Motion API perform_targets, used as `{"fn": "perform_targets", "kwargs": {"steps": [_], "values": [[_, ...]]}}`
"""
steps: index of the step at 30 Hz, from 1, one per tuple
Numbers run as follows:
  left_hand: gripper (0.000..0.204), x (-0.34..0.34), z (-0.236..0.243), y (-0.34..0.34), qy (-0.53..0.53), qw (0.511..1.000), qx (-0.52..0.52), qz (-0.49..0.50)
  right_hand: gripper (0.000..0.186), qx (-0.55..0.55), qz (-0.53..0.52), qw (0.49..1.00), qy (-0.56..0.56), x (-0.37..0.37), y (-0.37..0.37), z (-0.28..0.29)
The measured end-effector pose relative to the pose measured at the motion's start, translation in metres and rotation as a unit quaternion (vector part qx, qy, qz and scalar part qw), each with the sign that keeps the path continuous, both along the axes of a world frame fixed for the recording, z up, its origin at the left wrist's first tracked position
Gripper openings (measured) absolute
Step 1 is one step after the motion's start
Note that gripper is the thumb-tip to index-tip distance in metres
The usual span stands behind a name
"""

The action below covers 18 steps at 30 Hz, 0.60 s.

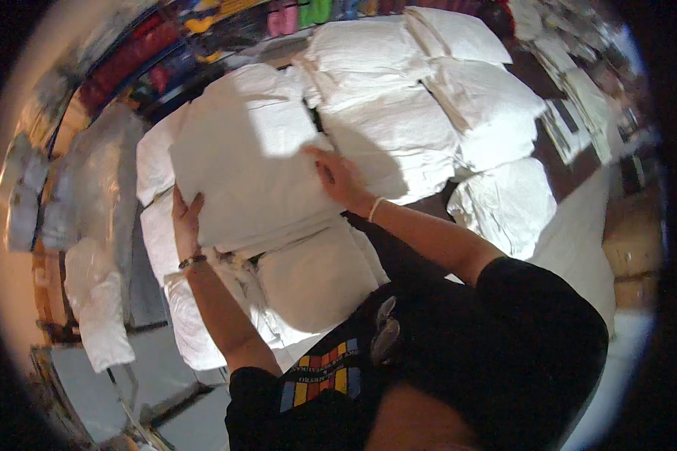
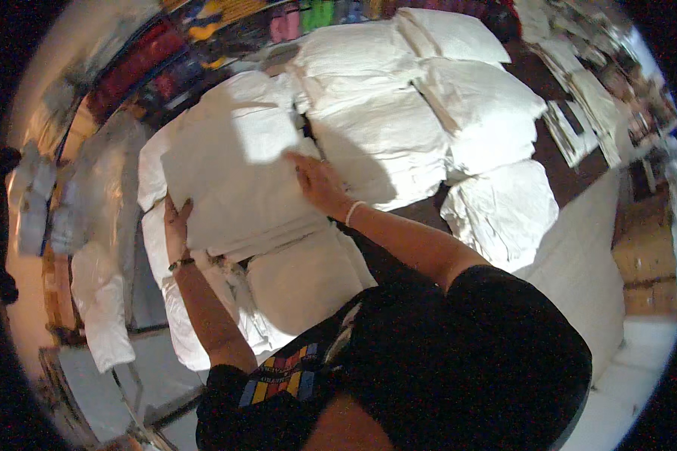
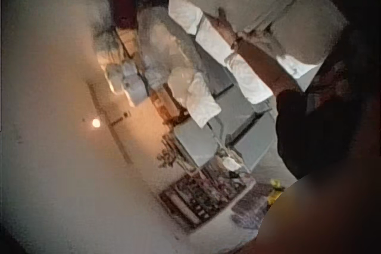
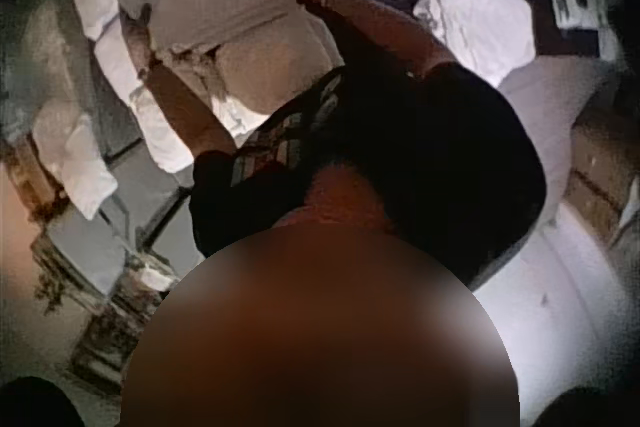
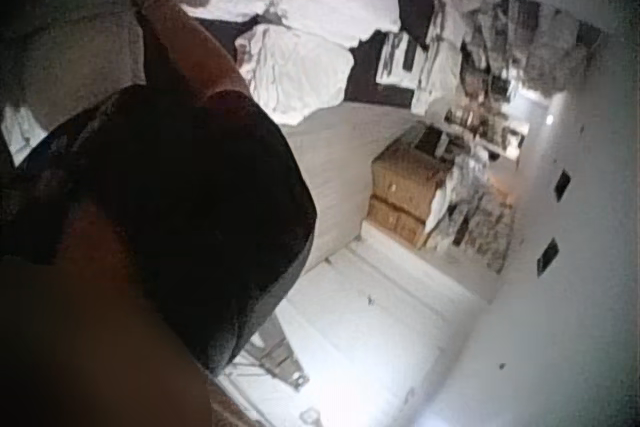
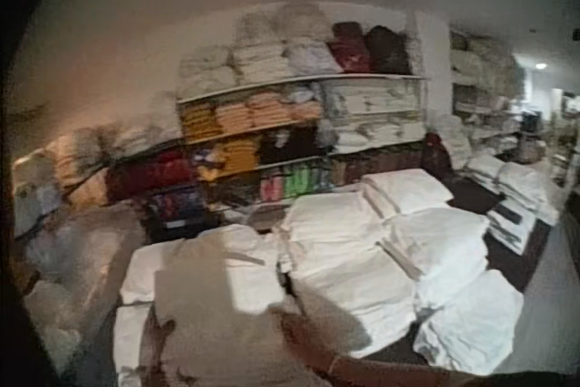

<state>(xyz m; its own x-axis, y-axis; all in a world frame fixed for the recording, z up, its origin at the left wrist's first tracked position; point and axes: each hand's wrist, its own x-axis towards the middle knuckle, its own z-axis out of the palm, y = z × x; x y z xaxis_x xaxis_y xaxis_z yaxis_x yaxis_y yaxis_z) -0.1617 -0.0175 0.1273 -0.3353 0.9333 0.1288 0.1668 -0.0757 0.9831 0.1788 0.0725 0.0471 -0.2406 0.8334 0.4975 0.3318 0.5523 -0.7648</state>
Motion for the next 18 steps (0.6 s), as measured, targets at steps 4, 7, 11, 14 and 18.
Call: {"fn": "perform_targets", "kwargs": {"steps": [4,7,11,14,18], "values": [[0.086,0.007,-0.004,0.007,0.361,0.92,-0.131,0.079,0.037,-0.121,0.046,0.983,-0.132,0.011,-0.005,0.017],[0.087,0.043,0.001,0.024,0.527,0.829,-0.107,0.153,0.041,-0.076,0.039,0.979,-0.186,0.033,-0.006,0.03],[0.073,0.102,-0.004,0.04,0.62,0.771,-0.04,0.139,0.053,0.128,-0.007,0.953,-0.275,0.077,0.007,0.035],[0.069,0.12,-0.019,0.04,0.662,0.715,-0.219,0.052,0.053,0.127,-0.024,0.938,-0.322,0.121,0.038,0.035],[0.069,0.121,-0.04,0.033,0.656,0.724,-0.202,0.066,0.038,0.129,-0.117,0.941,-0.291,0.163,0.105,0.04]]}}
